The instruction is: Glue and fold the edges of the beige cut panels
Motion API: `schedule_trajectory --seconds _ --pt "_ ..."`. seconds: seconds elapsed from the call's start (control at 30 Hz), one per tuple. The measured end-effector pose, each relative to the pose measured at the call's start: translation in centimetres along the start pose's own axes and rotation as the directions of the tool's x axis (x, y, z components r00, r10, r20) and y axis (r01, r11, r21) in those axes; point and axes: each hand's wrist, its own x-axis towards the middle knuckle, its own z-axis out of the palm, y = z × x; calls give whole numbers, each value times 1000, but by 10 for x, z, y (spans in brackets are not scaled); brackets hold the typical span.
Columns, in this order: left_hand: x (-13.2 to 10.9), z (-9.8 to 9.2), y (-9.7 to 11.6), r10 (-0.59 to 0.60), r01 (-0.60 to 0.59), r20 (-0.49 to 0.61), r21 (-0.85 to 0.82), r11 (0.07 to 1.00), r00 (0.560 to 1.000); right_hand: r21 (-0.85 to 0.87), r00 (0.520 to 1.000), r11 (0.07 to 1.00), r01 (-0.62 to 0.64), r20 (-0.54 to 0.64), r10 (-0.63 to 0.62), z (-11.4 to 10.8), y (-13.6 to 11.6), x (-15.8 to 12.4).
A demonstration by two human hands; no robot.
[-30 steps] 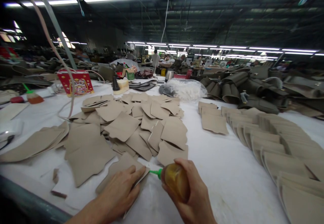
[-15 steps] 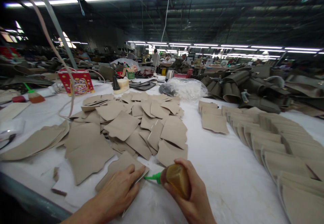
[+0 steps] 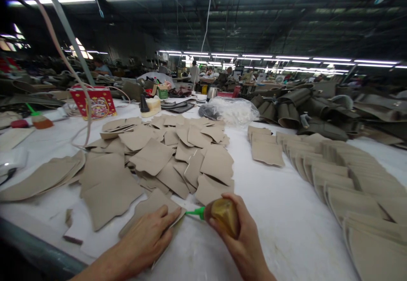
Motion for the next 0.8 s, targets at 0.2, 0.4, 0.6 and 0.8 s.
schedule_trajectory --seconds 0.2,0.4,0.6,0.8 --pt "0 -2 1 0 0 -2 -5 1000 1000 1 998 999 45 -44 -45 2 -4 -6" --pt "-1 -4 1 -1 1 3 -7 1000 1000 -85 995 993 81 -44 -85 -3 3 -4" --pt "-2 -7 3 -12 12 18 -31 999 1000 41 1000 999 -17 9 17 2 1 -12" --pt "-4 -5 0 -7 8 5 -58 998 1000 78 997 995 -62 -42 65 5 -6 -17"
